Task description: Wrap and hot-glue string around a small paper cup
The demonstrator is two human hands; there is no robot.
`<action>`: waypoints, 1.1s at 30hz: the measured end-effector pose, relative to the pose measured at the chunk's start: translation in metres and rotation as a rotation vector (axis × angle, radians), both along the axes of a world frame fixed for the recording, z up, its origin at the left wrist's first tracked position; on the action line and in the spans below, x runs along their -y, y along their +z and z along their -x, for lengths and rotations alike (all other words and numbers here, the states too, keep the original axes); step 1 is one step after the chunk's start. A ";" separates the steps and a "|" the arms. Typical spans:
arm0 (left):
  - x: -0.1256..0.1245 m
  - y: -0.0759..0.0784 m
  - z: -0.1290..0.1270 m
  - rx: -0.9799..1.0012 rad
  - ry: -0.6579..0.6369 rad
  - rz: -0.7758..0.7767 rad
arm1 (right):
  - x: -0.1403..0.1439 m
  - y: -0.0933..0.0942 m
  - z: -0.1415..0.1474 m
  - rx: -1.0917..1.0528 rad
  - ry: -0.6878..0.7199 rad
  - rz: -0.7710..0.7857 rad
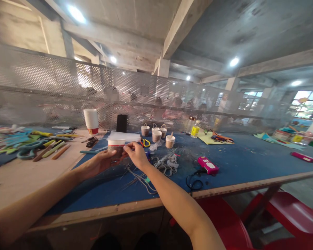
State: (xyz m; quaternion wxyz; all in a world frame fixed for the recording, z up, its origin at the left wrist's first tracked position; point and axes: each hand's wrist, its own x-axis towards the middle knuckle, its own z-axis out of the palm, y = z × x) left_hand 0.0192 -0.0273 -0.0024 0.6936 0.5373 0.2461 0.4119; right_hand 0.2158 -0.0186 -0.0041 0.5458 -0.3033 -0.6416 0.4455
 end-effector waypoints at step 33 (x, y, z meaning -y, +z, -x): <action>0.005 0.016 0.005 0.178 0.140 0.185 | 0.017 0.019 -0.080 1.454 -0.542 0.019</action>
